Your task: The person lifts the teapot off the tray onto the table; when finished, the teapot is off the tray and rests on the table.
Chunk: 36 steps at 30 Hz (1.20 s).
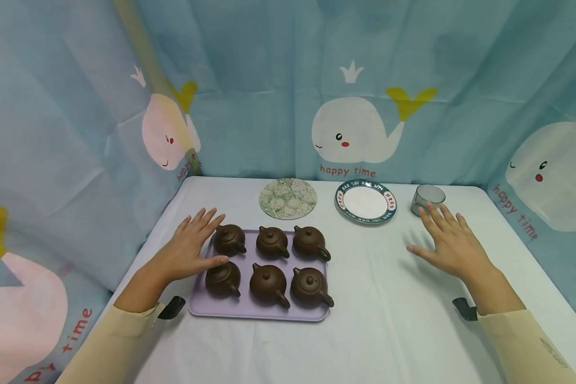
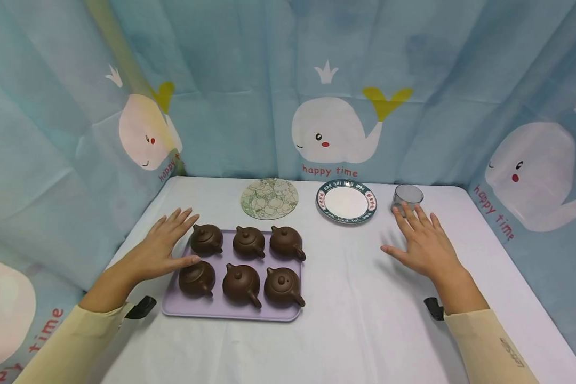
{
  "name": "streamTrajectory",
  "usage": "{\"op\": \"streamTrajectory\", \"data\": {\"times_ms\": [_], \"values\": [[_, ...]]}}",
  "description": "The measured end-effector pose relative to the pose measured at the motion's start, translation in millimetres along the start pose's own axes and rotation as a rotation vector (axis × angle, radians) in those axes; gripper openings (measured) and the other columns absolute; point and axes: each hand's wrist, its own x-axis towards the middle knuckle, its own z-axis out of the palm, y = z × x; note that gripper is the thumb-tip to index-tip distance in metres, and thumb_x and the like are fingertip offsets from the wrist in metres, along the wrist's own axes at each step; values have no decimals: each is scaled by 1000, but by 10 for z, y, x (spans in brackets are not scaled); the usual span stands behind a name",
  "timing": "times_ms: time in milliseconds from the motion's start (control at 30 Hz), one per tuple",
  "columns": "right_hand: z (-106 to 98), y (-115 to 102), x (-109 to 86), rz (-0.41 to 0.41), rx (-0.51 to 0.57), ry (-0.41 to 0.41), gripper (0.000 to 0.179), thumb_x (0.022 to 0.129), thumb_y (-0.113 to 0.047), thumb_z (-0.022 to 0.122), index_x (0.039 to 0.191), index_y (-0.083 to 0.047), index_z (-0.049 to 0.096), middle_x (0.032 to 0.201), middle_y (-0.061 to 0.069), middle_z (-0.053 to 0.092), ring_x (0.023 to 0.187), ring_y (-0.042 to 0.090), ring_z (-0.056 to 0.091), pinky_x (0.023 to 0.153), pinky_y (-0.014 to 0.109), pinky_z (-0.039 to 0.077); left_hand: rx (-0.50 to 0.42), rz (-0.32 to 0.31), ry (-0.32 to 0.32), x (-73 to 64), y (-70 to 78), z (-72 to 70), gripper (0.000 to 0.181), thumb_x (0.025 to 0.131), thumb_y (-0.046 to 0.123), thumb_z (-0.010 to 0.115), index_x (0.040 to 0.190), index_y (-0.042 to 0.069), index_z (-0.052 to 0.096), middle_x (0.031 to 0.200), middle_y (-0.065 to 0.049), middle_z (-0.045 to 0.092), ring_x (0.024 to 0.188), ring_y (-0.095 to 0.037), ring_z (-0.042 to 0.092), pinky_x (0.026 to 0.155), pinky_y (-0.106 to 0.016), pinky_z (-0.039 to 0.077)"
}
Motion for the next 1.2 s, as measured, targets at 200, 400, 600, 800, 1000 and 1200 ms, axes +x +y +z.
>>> {"op": "streamTrajectory", "data": {"times_ms": [200, 400, 600, 800, 1000, 1200], "values": [[16, -68, 36, 10, 44, -5, 101, 88, -69, 51, 155, -3, 14, 159, 20, 11, 145, 41, 3, 111, 55, -5, -53, -12, 18, 14, -69, -8, 89, 87, 59, 61, 155, 15, 25, 159, -16, 18, 145, -38, 9, 109, -60, 10], [109, -351, 145, 99, 401, -74, 86, 94, -58, 52, 153, -3, 24, 153, 24, 28, 136, 48, 27, 106, 61, 21, -229, -184, 71, -11, -290, -20, 53, 104, 34, 43, 148, 5, 37, 149, -22, 36, 137, -42, 31, 105, -60, 24], [306, -842, 311, 106, 880, -94, 56, 98, -30, 59, 144, -3, 42, 137, 16, 53, 121, 35, 53, 95, 49, 44, -351, -357, -40, -59, -520, 41, 49, 100, 22, 54, 141, -2, 43, 131, -28, 53, 115, -45, 53, 90, -58, 41], [381, -1315, 427, 67, 1303, -127, 50, 97, -17, 61, 136, 9, 46, 127, 29, 53, 104, 40, 61, 78, 41, 53, -706, -380, -129, -40, -640, 215, 53, 96, 15, 62, 142, -3, 43, 126, -27, 56, 102, -33, 61, 78, -41, 52], [445, -1650, 511, 90, 1388, -183, 46, 96, -19, 63, 131, 9, 50, 114, 24, 57, 89, 33, 66, 67, 40, 56, -811, -398, -165, -34, -650, 343, 62, 87, 12, 72, 141, -3, 43, 115, -24, 58, 85, -23, 62, 68, -35, 53], [512, -1788, 546, 117, 1397, -221, 37, 93, -21, 66, 117, 5, 58, 106, 19, 63, 82, 31, 68, 67, 41, 55, -755, -371, -150, -31, -635, 436, 66, 78, 13, 81, 135, -1, 50, 105, -18, 57, 70, -20, 59, 62, -33, 51]]}}
